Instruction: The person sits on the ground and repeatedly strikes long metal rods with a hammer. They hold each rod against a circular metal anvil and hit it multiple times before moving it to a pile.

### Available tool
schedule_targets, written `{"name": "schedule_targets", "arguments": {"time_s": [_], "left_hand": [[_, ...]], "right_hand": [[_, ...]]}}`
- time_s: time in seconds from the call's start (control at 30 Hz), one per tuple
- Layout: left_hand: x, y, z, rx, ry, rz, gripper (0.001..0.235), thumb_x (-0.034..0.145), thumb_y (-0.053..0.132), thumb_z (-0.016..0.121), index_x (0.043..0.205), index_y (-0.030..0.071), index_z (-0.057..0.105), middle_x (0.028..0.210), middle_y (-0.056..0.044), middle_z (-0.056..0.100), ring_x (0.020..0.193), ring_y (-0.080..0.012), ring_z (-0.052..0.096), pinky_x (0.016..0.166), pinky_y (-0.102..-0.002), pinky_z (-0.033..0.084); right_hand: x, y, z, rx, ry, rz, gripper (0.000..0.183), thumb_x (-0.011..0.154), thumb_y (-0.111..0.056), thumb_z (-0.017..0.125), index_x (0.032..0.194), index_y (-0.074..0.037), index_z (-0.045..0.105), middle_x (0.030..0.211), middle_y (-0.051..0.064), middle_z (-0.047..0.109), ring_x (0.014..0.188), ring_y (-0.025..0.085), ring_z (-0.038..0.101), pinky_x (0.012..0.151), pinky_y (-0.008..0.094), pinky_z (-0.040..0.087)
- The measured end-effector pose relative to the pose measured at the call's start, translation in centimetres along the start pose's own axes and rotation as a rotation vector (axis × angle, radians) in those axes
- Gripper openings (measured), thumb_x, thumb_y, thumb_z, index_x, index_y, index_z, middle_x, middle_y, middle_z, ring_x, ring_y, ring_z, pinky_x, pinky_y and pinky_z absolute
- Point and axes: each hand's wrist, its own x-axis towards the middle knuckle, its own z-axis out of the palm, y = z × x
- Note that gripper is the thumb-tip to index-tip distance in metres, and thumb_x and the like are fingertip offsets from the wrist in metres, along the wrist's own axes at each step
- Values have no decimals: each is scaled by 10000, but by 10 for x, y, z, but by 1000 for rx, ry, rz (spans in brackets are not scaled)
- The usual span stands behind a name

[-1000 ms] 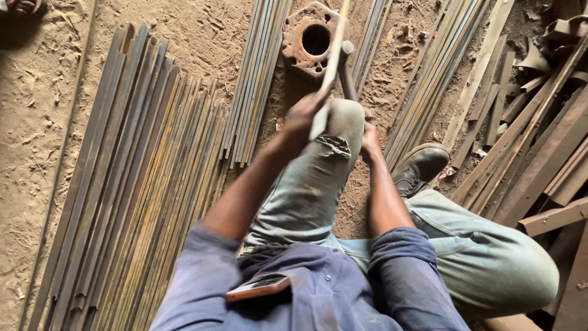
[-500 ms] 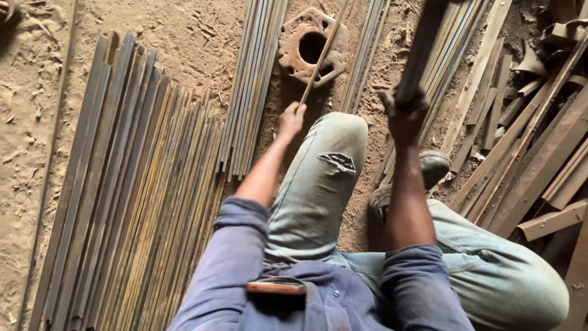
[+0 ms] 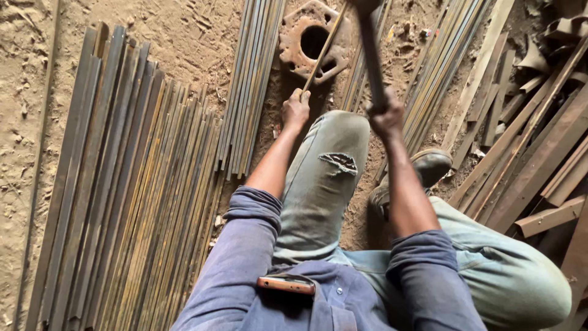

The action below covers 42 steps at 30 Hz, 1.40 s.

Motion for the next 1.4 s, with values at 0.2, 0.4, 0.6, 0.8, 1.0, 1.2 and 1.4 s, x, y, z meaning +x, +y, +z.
{"name": "schedule_targets", "arguments": {"time_s": [0.2, 0.4, 0.6, 0.8, 1.0, 1.2, 1.4], "left_hand": [[-19, -14, -18, 9, -13, 12, 323, 1002, 459, 580, 982, 144, 647, 827, -212, 714, 842, -480, 678, 687, -587, 506], [-26, -43, -16, 68, -8, 32, 331, 1006, 494, 579, 999, 173, 662, 851, -199, 718, 843, -482, 682, 684, -585, 512], [-35, -79, -26, -116, -39, 68, 404, 942, 513, 656, 1025, 121, 604, 716, -110, 666, 627, -328, 659, 557, -463, 507], [-94, -38, -116, -609, -500, -151, 386, 1069, 410, 536, 972, 39, 579, 619, -24, 570, 499, -128, 556, 461, -291, 454], [-147, 97, -211, -852, -803, -182, 347, 1077, 377, 425, 978, 77, 568, 611, -6, 551, 468, -117, 520, 435, -264, 465], [-160, 213, -203, -1345, -1062, 63, 276, 1149, 322, 478, 1120, 54, 535, 781, -39, 561, 612, -109, 513, 544, -244, 444], [-149, 288, -170, -1650, -1215, 198, 367, 1149, 424, 417, 1189, 67, 493, 847, -89, 583, 591, -136, 499, 503, -267, 429]], "right_hand": [[32, -27, -2, 127, 156, -25, 310, 989, -171, 752, 1227, -36, 606, 843, 84, 696, 637, 132, 686, 551, 293, 597], [-16, 9, 24, 124, -93, 373, 215, 1067, -220, 562, 1165, -62, 670, 854, 85, 681, 616, 145, 612, 476, 331, 479], [-28, 54, 34, -99, -217, 361, 323, 923, -304, 658, 1153, -77, 677, 835, 151, 721, 714, 281, 702, 618, 466, 541], [-52, 99, 59, -257, -157, 235, 328, 1031, -348, 624, 1126, -47, 715, 903, 233, 727, 798, 383, 726, 698, 532, 555], [-52, 85, 58, -133, -208, 289, 396, 913, -409, 753, 1080, -51, 725, 883, 208, 746, 786, 342, 743, 712, 491, 560], [-52, 55, 44, 15, -296, 481, 326, 860, -248, 803, 1097, -60, 681, 935, 128, 757, 727, 244, 735, 621, 386, 591], [-58, 104, 69, 114, -198, 265, 405, 1012, -303, 674, 1252, 22, 645, 1149, 195, 713, 1038, 289, 663, 837, 435, 525]]}}
